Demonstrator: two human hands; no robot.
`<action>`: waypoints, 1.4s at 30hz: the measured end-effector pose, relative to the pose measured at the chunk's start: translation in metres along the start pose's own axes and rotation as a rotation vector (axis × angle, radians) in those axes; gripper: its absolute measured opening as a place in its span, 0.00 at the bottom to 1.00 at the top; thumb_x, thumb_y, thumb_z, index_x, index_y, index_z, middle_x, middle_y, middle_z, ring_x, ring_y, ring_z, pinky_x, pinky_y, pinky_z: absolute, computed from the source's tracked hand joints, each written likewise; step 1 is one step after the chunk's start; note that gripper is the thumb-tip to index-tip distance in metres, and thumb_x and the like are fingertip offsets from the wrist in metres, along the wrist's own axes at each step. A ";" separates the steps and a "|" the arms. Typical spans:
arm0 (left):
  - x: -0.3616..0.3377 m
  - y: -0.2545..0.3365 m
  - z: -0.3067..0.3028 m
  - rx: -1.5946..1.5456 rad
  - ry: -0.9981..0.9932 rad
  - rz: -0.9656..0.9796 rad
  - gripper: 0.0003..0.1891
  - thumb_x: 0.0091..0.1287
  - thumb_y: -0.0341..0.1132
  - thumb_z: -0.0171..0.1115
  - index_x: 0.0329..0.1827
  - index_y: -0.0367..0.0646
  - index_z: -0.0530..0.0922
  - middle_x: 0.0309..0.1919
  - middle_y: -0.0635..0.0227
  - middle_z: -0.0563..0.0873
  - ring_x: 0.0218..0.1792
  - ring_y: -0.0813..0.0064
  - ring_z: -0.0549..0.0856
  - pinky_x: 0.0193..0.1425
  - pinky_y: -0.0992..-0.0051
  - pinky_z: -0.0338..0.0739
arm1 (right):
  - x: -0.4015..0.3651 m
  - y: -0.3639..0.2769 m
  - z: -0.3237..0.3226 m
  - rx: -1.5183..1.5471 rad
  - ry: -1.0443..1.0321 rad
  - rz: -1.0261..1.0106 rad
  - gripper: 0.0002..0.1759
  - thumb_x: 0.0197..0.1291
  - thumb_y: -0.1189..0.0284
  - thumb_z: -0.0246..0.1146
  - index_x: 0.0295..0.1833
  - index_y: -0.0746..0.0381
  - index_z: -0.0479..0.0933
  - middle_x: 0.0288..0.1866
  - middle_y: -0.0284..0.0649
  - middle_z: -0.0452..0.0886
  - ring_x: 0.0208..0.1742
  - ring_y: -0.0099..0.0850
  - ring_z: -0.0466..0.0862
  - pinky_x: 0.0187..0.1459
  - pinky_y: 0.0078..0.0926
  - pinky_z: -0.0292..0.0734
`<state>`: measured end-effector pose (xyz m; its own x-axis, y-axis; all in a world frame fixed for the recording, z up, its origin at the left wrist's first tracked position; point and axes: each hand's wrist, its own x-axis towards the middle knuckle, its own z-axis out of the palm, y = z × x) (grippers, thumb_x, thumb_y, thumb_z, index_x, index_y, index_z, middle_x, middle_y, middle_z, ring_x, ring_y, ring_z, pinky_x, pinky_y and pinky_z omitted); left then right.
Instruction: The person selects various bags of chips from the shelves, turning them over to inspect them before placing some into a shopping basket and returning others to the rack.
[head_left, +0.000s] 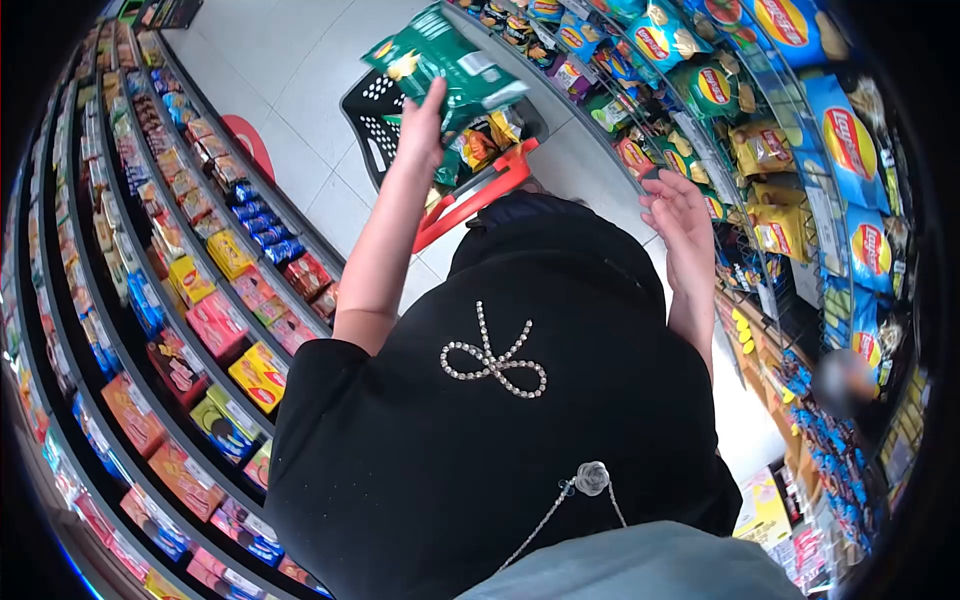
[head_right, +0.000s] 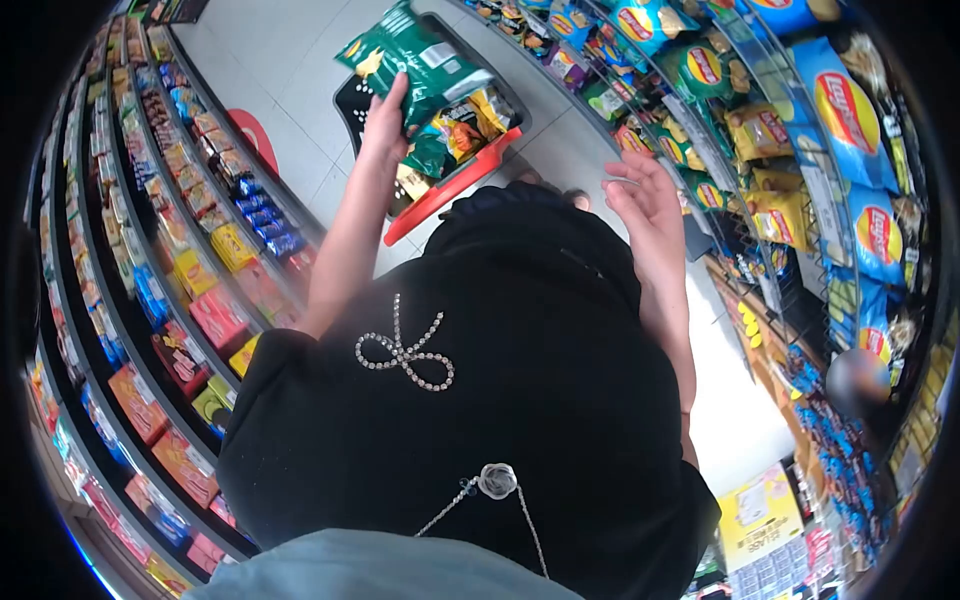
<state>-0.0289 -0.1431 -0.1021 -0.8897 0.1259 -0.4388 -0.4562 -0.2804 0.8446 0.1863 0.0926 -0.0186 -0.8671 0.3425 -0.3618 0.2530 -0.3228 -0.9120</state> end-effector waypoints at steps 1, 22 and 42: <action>0.028 -0.020 -0.031 0.052 0.096 0.021 0.18 0.62 0.38 0.57 0.50 0.35 0.69 0.41 0.61 0.79 0.38 0.70 0.81 0.41 0.71 0.78 | 0.002 0.001 0.000 -0.003 -0.008 0.014 0.22 0.54 0.77 0.58 0.55 0.64 0.64 0.49 0.42 0.71 0.46 0.27 0.74 0.49 0.22 0.69; 0.103 -0.148 -0.054 0.583 0.030 -0.596 0.11 0.57 0.35 0.56 0.37 0.36 0.72 0.28 0.60 0.78 0.22 0.69 0.79 0.24 0.68 0.78 | -0.001 0.011 0.014 -0.108 -0.122 0.023 0.14 0.55 0.76 0.59 0.48 0.64 0.68 0.40 0.37 0.76 0.44 0.22 0.75 0.47 0.20 0.70; -0.085 -0.042 -0.037 1.137 -0.458 0.117 0.18 0.59 0.41 0.59 0.44 0.35 0.70 0.31 0.59 0.79 0.29 0.71 0.79 0.34 0.74 0.73 | 0.019 0.003 0.024 -0.324 -0.253 -0.076 0.17 0.54 0.70 0.61 0.48 0.64 0.69 0.39 0.37 0.76 0.42 0.23 0.76 0.44 0.21 0.71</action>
<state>0.0668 -0.1776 -0.1120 -0.7453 0.5422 -0.3880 0.0753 0.6467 0.7591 0.1603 0.0771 -0.0241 -0.9562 0.1138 -0.2695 0.2716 0.0033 -0.9624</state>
